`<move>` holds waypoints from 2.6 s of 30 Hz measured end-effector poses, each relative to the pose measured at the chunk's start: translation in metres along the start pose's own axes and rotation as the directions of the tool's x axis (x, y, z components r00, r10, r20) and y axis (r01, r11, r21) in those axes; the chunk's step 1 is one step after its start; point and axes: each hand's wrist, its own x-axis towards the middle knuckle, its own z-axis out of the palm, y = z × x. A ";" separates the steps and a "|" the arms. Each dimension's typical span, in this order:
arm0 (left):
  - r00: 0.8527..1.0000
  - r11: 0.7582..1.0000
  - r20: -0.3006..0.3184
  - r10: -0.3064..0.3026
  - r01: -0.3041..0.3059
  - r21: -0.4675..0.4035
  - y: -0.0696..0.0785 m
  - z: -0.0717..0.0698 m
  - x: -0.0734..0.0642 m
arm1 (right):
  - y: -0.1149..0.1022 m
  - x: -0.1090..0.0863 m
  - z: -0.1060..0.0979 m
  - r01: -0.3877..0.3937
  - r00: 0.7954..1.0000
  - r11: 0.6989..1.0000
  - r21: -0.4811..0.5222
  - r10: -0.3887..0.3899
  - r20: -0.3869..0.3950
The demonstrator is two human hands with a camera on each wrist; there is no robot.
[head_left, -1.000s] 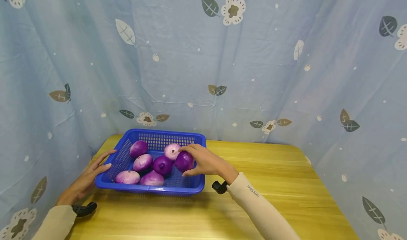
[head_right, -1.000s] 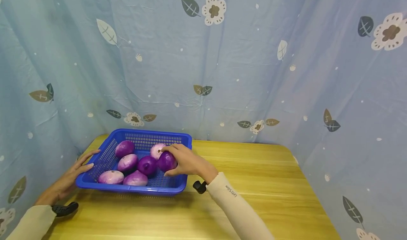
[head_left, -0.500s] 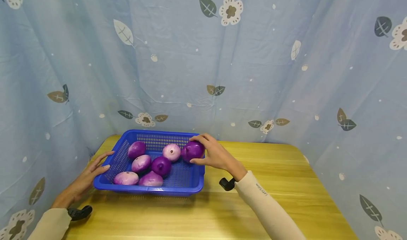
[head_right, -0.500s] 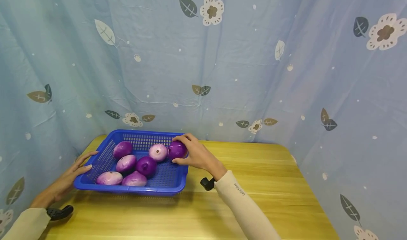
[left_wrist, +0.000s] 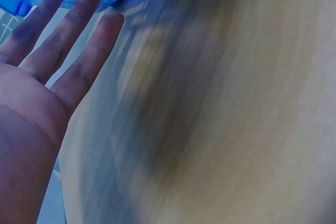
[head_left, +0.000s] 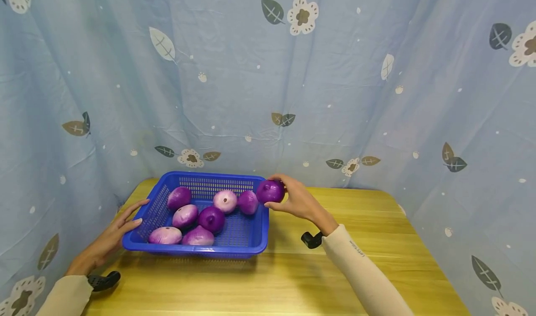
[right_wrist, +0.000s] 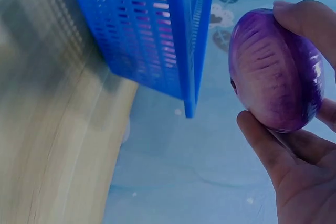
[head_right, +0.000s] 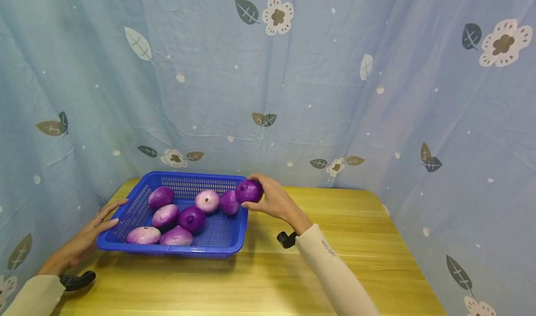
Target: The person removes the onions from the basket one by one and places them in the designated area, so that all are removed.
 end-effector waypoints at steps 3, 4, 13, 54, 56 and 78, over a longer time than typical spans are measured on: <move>1.000 1.000 0.007 -0.009 0.009 -0.008 0.000 -0.001 -0.001 | 0.005 -0.003 -0.003 -0.019 1.000 1.000 0.023 0.020 -0.015; 1.000 1.000 0.012 -0.010 0.010 -0.019 -0.001 -0.001 -0.001 | 0.007 -0.004 -0.004 -0.024 0.999 0.999 0.026 0.024 -0.022; 0.999 0.995 0.048 0.000 0.005 -0.098 -0.001 -0.002 0.000 | 0.025 -0.011 -0.010 -0.100 0.992 0.995 0.012 0.100 -0.076; 0.997 0.996 0.075 0.005 0.001 -0.084 -0.001 -0.001 -0.001 | 0.112 -0.034 0.014 -0.384 0.918 0.919 0.083 0.390 -0.071; 0.997 0.997 0.082 0.016 -0.010 -0.075 0.000 -0.001 -0.001 | 0.115 -0.035 0.016 -0.406 0.908 0.909 0.094 0.413 -0.066; 1.000 0.998 0.011 -0.011 0.012 -0.062 -0.004 -0.002 -0.002 | 0.140 -0.048 0.027 -0.514 0.851 0.850 0.115 0.522 -0.059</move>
